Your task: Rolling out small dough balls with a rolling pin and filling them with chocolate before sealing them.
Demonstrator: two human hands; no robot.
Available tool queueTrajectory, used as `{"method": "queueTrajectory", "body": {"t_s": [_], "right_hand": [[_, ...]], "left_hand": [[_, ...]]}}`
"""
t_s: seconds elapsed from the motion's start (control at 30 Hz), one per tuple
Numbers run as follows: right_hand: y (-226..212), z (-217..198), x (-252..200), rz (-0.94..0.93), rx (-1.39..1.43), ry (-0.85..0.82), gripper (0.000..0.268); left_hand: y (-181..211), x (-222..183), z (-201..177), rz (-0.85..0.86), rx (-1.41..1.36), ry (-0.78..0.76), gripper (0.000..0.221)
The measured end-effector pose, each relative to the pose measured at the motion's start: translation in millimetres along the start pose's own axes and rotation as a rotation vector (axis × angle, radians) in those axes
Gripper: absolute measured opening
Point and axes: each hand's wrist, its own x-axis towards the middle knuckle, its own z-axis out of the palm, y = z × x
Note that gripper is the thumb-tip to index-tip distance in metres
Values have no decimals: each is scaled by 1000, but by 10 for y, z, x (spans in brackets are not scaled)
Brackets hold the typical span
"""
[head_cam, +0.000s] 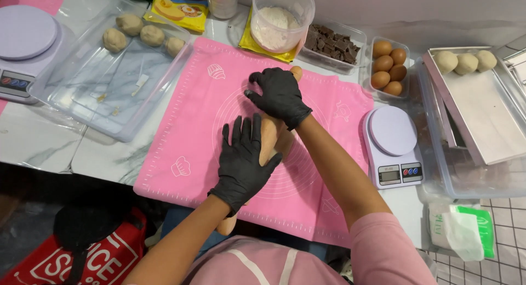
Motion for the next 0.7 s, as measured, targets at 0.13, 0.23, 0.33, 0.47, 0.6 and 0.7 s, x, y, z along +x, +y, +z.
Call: {"method": "queueTrajectory", "body": {"t_s": [0.13, 0.23, 0.33, 0.47, 0.6, 0.7], "right_hand": [[33, 35, -116, -54, -109, 25, 46], [52, -117, -235, 25, -127, -52, 70], [9, -281, -419, 79, -112, -62, 76], [36, -390, -634, 149, -27, -68, 79], [232, -289, -786, 165, 19, -74, 75], [355, -243, -917, 174, 61, -71, 73]], "left_hand": [[149, -24, -17, -72, -84, -169, 103], [261, -8, -31, -50, -2, -307, 108], [391, -81, 19, -35, 125, -380, 102], [526, -158, 119, 6, 327, -449, 110], [630, -215, 98, 4, 219, -444, 121], [645, -254, 48, 34, 118, -471, 127]]}}
